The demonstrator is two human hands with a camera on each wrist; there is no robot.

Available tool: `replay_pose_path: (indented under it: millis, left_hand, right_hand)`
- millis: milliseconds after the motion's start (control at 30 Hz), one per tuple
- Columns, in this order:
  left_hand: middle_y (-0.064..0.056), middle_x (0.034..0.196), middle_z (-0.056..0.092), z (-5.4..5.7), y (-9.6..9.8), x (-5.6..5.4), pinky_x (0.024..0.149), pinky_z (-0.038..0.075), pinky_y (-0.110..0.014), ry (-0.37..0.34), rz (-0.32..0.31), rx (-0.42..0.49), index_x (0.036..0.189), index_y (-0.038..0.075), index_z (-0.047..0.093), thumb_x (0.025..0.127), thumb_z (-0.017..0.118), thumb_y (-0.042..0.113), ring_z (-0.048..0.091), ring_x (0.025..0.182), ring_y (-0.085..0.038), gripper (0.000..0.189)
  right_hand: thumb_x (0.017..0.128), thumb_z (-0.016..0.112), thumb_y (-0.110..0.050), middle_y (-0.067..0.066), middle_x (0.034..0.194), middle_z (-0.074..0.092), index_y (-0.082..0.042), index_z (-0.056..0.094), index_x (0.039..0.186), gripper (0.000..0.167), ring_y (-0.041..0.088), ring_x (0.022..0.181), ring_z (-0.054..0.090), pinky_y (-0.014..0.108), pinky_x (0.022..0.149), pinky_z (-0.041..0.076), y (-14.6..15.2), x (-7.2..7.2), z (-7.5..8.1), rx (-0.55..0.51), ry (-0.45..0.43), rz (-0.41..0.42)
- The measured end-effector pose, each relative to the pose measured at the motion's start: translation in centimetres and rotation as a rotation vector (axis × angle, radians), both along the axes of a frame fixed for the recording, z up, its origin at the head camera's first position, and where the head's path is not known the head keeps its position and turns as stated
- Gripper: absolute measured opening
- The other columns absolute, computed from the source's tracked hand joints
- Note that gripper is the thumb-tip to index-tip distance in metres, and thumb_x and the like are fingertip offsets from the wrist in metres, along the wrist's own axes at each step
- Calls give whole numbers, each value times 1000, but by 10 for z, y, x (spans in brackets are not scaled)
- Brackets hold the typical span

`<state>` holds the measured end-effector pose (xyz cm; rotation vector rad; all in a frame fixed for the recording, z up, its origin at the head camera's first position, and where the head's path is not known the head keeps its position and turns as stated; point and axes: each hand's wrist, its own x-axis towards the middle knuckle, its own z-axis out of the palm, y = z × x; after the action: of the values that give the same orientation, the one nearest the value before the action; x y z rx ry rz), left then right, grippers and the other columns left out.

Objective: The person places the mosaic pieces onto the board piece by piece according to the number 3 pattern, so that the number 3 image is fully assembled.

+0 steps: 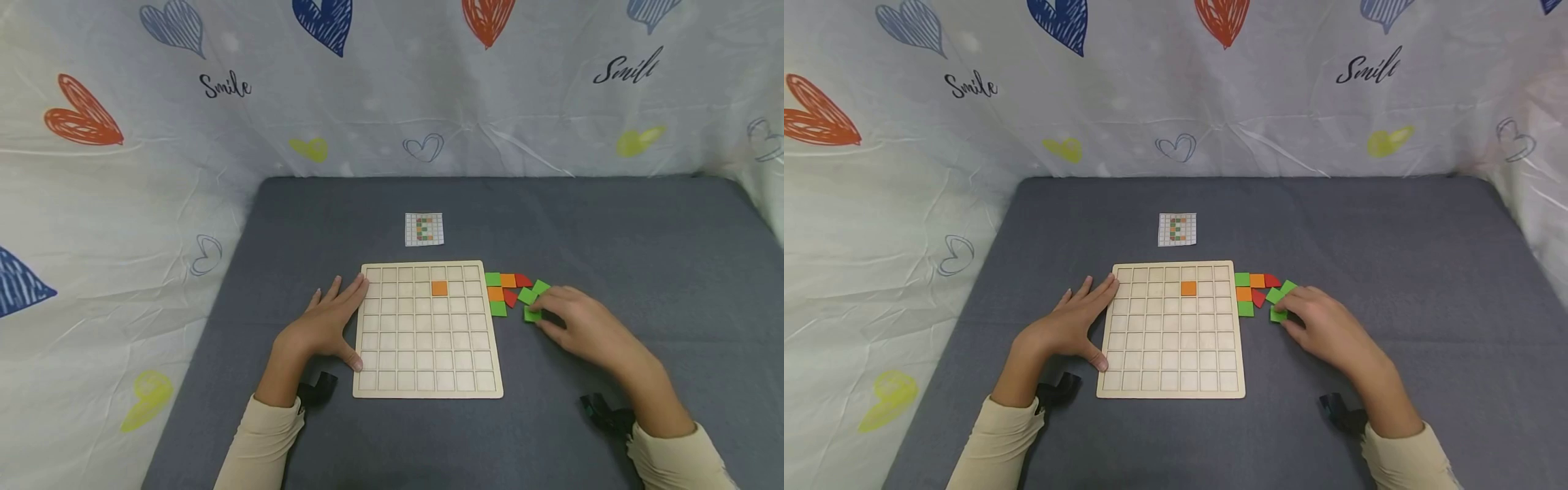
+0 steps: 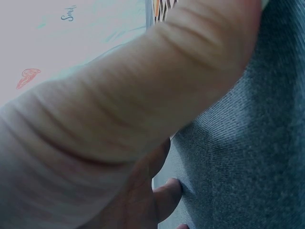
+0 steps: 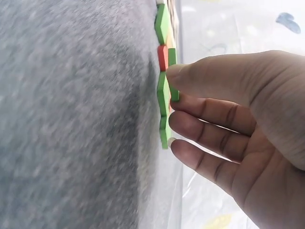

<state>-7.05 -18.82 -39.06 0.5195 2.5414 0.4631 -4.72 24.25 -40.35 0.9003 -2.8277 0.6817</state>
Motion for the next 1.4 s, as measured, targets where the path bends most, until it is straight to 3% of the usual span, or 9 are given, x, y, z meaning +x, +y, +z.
replay_pose_path:
  millis: [200,467,1400]
  left_hand:
    - [-3,168,1,0,-1,0,116,0,-63,-3,2,3,163,15,8,47,97,51,-6,151,-36,151]
    - [-2,168,1,1,-1,1,116,-1,-63,-6,9,8,163,14,7,48,98,49,-8,151,-36,150]
    - [-2,168,1,1,-1,2,116,-2,-63,-8,11,18,163,15,8,49,98,49,-7,151,-36,149]
  right_hand:
    - [74,84,4,3,100,69,-9,76,99,29,27,97,64,50,80,54,-8,-5,2,-12,18,37]
    - [77,81,4,-1,95,67,-10,76,98,26,18,87,60,42,73,53,-17,-13,4,-25,32,80]
    - [82,82,-5,-1,99,66,-9,77,100,19,15,88,58,37,74,51,-64,-46,7,-51,-5,180]
